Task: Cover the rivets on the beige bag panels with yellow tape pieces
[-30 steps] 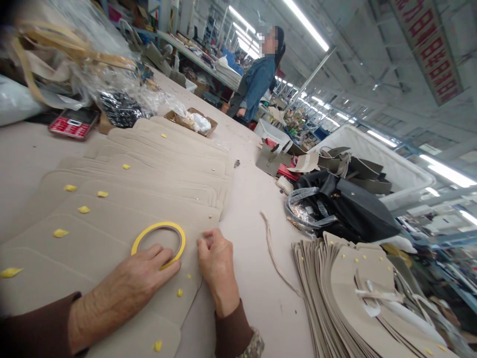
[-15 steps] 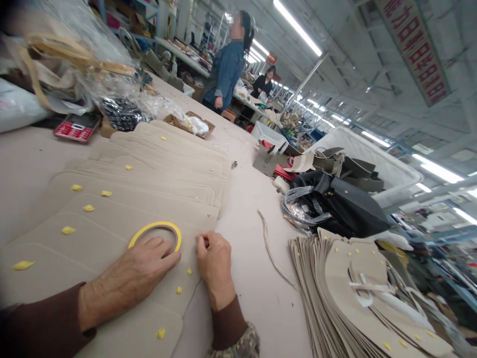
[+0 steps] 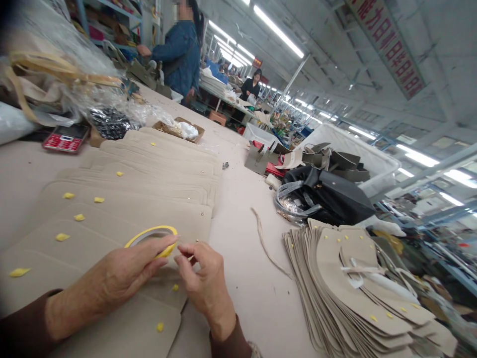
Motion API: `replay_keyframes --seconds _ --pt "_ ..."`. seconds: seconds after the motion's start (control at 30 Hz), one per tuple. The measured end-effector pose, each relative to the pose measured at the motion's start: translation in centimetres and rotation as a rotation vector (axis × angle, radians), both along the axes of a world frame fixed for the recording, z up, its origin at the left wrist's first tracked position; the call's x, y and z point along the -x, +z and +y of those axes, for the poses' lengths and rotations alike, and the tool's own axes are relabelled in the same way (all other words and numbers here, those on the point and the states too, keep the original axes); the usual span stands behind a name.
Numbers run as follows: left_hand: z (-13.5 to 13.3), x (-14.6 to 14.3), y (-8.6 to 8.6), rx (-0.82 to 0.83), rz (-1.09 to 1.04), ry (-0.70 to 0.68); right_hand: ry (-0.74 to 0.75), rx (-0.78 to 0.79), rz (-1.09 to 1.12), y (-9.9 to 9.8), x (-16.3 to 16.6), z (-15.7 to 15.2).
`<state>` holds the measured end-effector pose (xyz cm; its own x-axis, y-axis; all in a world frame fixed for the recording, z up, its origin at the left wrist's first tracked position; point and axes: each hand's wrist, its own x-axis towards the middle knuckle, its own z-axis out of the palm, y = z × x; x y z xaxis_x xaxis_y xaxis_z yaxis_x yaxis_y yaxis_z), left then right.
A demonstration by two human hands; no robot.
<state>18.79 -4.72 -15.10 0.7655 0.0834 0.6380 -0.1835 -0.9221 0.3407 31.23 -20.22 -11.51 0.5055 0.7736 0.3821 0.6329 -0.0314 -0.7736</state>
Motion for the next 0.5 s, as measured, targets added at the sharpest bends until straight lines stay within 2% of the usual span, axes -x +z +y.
replay_keyframes --seconds 0.13,0.33,0.43,0.5 --pt "-0.5 0.1 -0.3 -0.02 -0.01 0.02 0.087 -0.09 -0.255 -0.2 0.6 0.6" --pt "-0.8 0.2 0.5 0.107 0.064 -0.023 -0.046 -0.158 -0.469 -1.9 1.1 0.7" --pt "-0.7 0.0 0.9 0.139 0.135 -0.02 -0.09 -0.173 -0.463 -1.9 1.3 0.8" --pt "-0.6 -0.3 1.1 0.11 0.154 -0.004 -0.121 -0.141 -0.316 -1.5 1.4 0.9"
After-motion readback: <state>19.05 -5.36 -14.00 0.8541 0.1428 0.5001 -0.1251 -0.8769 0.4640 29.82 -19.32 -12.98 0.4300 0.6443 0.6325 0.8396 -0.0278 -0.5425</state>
